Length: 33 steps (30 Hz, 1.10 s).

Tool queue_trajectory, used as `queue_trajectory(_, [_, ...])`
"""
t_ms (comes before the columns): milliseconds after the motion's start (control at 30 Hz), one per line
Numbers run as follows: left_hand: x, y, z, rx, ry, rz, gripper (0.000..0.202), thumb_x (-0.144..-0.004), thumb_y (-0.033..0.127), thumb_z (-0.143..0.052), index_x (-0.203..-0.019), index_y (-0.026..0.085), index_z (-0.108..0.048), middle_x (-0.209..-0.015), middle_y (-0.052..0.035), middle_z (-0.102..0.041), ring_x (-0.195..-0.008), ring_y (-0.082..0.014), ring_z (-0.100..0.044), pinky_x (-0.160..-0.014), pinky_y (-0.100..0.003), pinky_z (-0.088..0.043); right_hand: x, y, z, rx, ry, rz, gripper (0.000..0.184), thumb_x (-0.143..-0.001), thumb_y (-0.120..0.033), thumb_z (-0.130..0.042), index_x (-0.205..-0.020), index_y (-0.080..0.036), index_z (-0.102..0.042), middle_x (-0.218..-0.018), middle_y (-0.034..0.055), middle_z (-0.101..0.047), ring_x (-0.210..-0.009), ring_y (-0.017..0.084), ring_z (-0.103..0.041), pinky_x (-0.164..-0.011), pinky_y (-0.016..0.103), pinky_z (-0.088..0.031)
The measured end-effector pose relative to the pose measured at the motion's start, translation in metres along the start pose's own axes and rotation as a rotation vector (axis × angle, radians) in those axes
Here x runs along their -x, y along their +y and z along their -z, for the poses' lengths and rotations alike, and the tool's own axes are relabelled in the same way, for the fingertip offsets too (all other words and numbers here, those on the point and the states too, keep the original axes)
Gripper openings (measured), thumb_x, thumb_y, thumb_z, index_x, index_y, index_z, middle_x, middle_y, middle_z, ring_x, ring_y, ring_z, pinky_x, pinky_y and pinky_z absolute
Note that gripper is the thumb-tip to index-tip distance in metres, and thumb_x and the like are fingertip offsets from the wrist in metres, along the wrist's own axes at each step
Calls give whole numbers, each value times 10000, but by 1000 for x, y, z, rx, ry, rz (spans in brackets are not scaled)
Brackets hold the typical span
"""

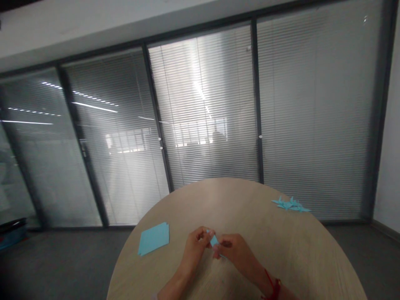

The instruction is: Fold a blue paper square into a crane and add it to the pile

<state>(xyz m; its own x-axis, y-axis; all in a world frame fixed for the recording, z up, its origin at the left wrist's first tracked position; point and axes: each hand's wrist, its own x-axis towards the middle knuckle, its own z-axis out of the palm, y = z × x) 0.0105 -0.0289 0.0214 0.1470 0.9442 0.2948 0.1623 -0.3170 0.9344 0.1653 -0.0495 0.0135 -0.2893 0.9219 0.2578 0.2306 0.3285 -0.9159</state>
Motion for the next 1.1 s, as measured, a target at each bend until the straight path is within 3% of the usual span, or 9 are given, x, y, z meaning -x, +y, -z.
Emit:
queue_trajectory(133, [0,-3,1,27,32,2,310,-680,411,-670,-838,145,-654,-650,-21,-607,-659,-173,-577,-620,-260,-446,2,-1,-1,16,9,10,349,-782,-422,-582,-610,-143,-704,-619,44,-689,-614,178,-608,-624,255,-420])
queue_trajectory(267, [2,-3,1,-61,82,-85,247,-686,393,-672,-784,167,-692,-848,-87,-673,-847,-223,-605,-706,-284,-461,0,3,-1,24,19,5,345,-779,-430,-584,-610,-154,-703,-618,38,-692,-604,176,-609,-621,259,-426])
queue_trajectory(500, [6,-1,-4,-108,-115,-114,467,-857,506,-445,-766,144,-726,-738,-84,-711,-734,-217,-627,-721,-296,-459,-3,3,3,-23,50,22,394,-766,-515,-576,-629,-157,-666,-631,41,-668,-641,191,-610,-647,278,-441])
queue_trajectory(667, [7,5,-4,-12,-226,-126,531,-886,518,-393,-722,127,-713,-656,-66,-678,-667,-189,-608,-686,-267,-450,-4,5,3,-90,20,75,439,-774,-571,-548,-695,-150,-646,-642,33,-624,-639,174,-568,-636,272,-437])
queue_trajectory(933, [7,9,-6,79,-175,-69,510,-808,573,-484,-650,136,-695,-579,-56,-647,-595,-180,-583,-627,-271,-460,-7,13,3,-73,16,51,471,-759,-603,-550,-698,-149,-661,-654,46,-658,-640,183,-601,-633,277,-450])
queue_trajectory(1100, [5,4,-5,195,-120,2,454,-749,563,-573,-690,130,-695,-652,-56,-669,-636,-184,-605,-677,-298,-492,-5,12,3,81,115,-42,458,-775,-568,-547,-611,-154,-654,-603,56,-690,-591,191,-630,-600,269,-445])
